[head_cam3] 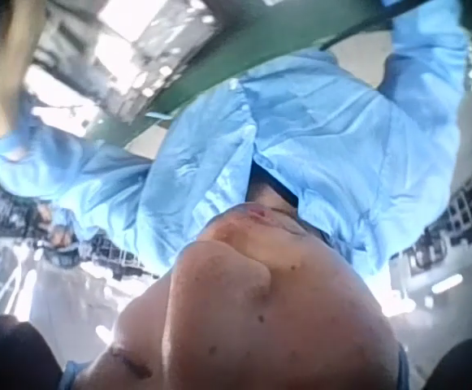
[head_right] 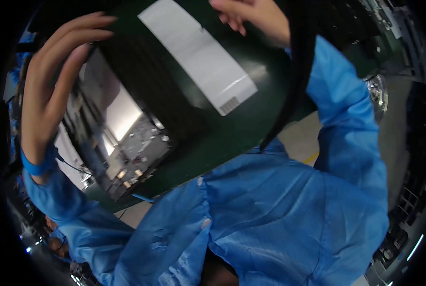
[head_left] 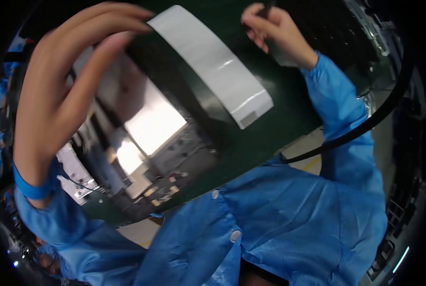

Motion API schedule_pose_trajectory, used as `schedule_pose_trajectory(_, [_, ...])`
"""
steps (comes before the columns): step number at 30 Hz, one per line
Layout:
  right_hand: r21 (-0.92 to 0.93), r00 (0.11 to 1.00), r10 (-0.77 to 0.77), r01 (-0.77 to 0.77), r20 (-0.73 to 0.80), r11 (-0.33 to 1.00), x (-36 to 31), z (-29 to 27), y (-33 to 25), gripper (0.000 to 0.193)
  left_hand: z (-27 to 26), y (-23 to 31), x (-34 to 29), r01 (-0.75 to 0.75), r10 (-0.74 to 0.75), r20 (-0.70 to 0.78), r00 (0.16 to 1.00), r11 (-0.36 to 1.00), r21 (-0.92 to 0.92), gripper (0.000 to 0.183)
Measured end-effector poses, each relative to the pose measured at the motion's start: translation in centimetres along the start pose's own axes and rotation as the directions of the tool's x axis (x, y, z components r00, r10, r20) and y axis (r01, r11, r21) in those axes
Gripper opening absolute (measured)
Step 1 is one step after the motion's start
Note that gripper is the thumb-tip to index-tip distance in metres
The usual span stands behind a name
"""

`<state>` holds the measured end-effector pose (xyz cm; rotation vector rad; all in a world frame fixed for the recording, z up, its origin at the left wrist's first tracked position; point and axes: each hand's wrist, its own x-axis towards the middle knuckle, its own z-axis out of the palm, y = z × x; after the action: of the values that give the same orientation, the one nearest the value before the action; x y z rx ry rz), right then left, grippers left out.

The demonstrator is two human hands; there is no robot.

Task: The person assembles an electronic tablet by applying adhesive strips and barcode labels to a tablet screen and attaching a circuit board and screws from a tray of screws, using a pen and a pry tool.

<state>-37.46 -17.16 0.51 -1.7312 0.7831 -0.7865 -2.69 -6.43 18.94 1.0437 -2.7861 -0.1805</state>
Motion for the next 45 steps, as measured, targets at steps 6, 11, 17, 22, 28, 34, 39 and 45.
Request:
schedule_pose_trajectory(6, [0.186, 0.962, 0.271, -0.274, 0.045, 0.944, -9.8, 2.8, -2.0, 0.012, 8.5, 4.8, 8.1, 0.125, 0.079, 0.655, 0.751, 0.958, -0.259, 0.030])
schedule_pose_trajectory(11, [0.016, 0.969, 0.203, -0.207, 0.143, 0.978, -10.6, 4.0, -3.4, 0.016, 11.4, 5.5, 5.0, -0.100, 0.146, 0.695, 0.704, 0.989, -0.107, 0.055])
schedule_pose_trajectory(17, [-0.051, 0.951, 0.247, -0.242, 0.184, 0.969, -9.4, 4.3, -3.7, 0.017, 11.6, 4.6, 4.1, -0.083, 0.122, 0.660, 0.741, 0.993, -0.090, 0.062])
schedule_pose_trajectory(22, [-0.017, 0.956, 0.183, -0.184, 0.229, 0.983, -8.4, 5.0, -3.7, 0.016, 13.8, 2.3, 2.3, -0.185, 0.256, 0.561, 0.787, 0.966, -0.182, 0.061])
schedule_pose_trajectory(28, [0.131, 0.951, 0.013, 0.029, -0.307, 0.991, -5.1, 1.1, -2.1, 0.025, 9.3, 5.0, 8.1, -0.113, 0.141, 0.654, 0.743, 0.990, -0.086, 0.031])
schedule_pose_trajectory(34, [0.380, 0.989, 0.007, 0.049, -0.146, 0.924, 7.3, 5.6, -9.1, 0.023, 0.1, 0.4, -4.5, 0.302, -0.394, -0.250, 0.885, 0.892, -0.336, 0.015])
schedule_pose_trajectory(39, [0.212, 0.984, -0.173, 0.163, 0.031, 0.963, 12.5, 12.5, -7.9, 0.041, 7.5, -1.7, -8.0, 0.392, -0.444, -0.517, 0.732, 0.895, -0.213, 0.016])
schedule_pose_trajectory(45, [0.105, 0.981, -0.182, 0.175, 0.069, 0.979, 13.6, 14.7, -7.2, 0.040, 9.6, -0.6, -7.8, 0.432, -0.591, -0.452, 0.668, 0.803, -0.412, 0.018])
